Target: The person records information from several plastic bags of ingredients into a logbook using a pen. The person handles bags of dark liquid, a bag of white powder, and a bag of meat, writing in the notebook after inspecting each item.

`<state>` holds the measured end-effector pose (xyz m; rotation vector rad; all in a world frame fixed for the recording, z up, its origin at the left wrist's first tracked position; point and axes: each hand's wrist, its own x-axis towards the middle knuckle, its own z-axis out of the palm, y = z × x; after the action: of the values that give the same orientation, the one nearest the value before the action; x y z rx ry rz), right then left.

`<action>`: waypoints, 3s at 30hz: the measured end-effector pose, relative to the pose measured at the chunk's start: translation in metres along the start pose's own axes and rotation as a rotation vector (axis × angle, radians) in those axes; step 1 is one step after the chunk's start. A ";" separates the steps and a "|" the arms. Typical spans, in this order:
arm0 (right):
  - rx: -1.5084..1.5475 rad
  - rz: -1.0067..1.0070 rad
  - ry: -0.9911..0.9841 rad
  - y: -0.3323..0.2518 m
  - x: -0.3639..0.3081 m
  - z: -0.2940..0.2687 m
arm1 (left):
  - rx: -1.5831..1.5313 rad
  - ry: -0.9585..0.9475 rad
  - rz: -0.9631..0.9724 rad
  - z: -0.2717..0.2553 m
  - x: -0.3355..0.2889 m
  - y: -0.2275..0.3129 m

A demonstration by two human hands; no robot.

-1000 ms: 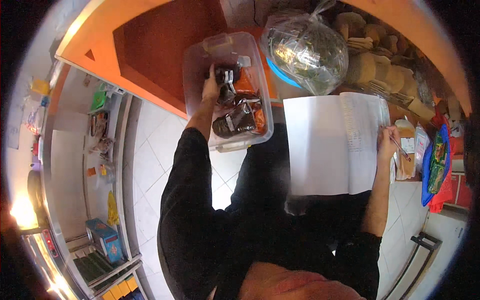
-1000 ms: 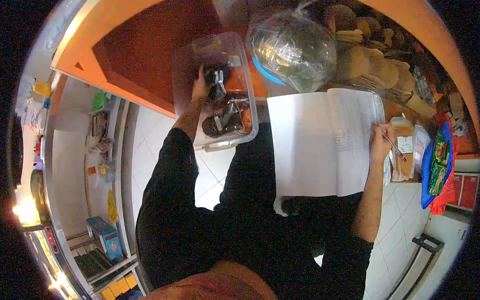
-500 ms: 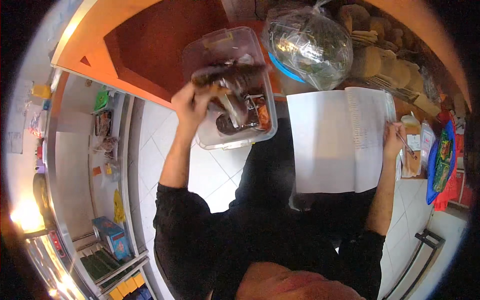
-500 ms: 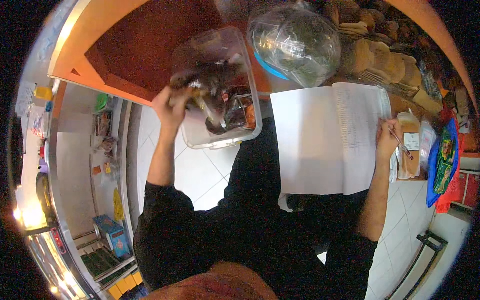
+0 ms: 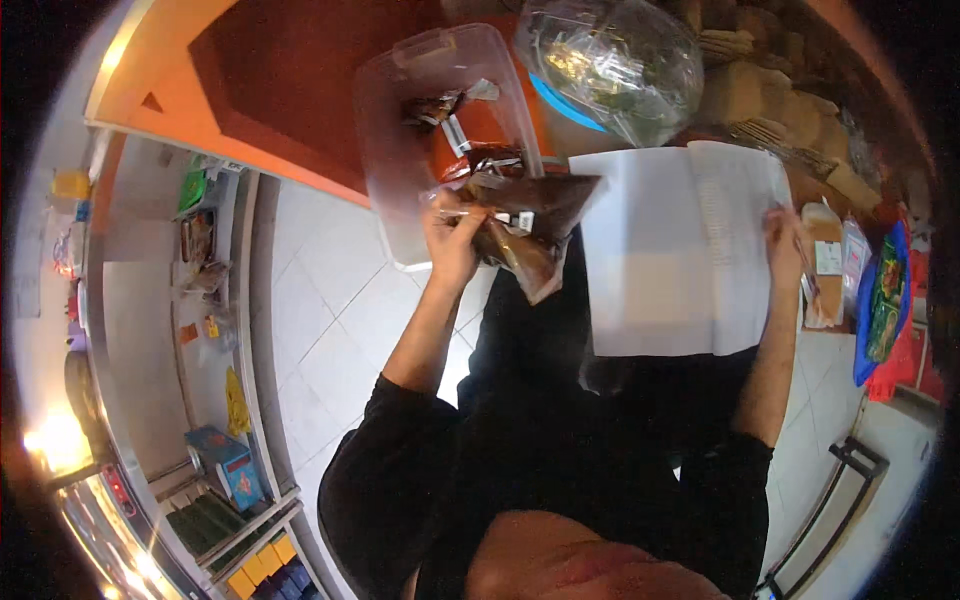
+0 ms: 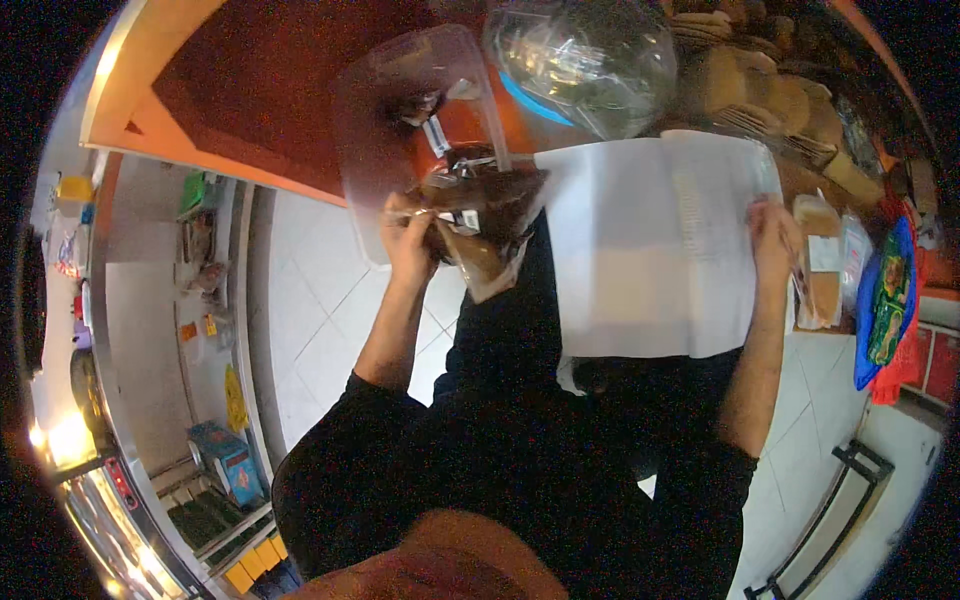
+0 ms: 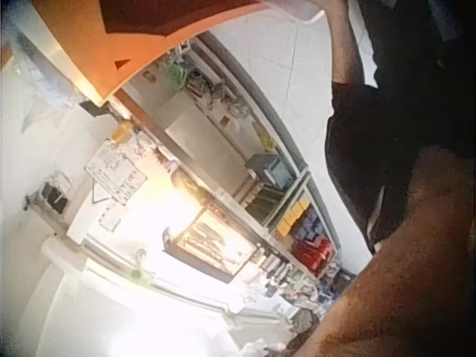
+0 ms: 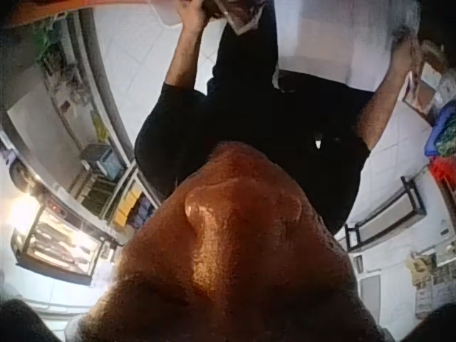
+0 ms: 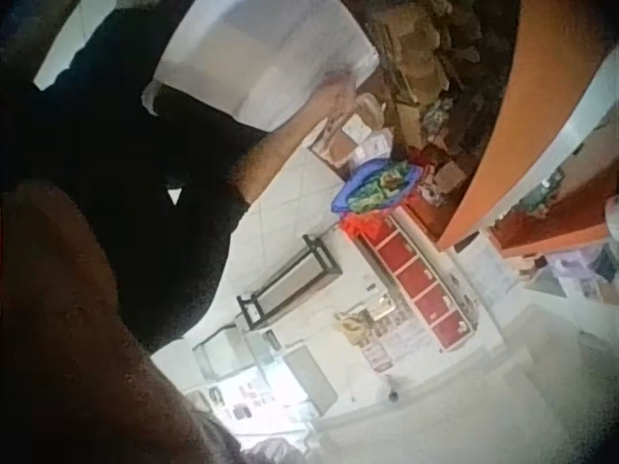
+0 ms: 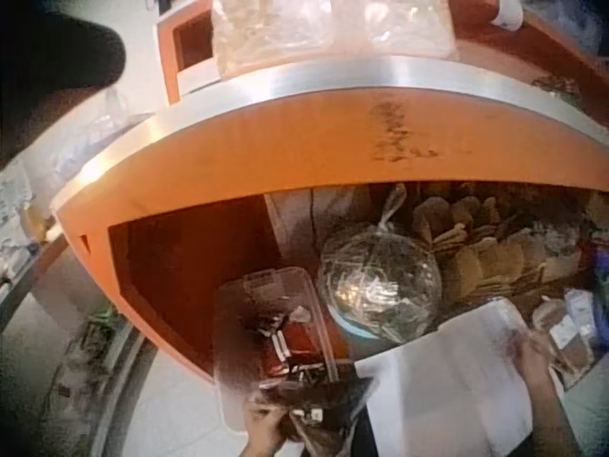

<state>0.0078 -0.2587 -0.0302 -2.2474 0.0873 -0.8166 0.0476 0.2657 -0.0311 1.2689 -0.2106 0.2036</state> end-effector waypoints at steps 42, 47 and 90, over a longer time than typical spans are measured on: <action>0.199 0.385 0.254 -0.060 -0.061 -0.106 | 0.981 -1.053 0.549 0.289 -0.045 -0.021; 0.286 0.484 0.200 -0.105 -0.040 -0.150 | 1.003 -0.986 0.531 0.287 -0.051 -0.017; -0.599 -0.067 -0.449 -0.120 0.032 0.006 | 0.827 -0.630 0.218 0.245 -0.062 -0.046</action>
<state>0.0157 -0.1765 0.0627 -2.9610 0.0475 -0.3163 -0.0105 0.0157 -0.0205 2.1149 -0.8736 0.0639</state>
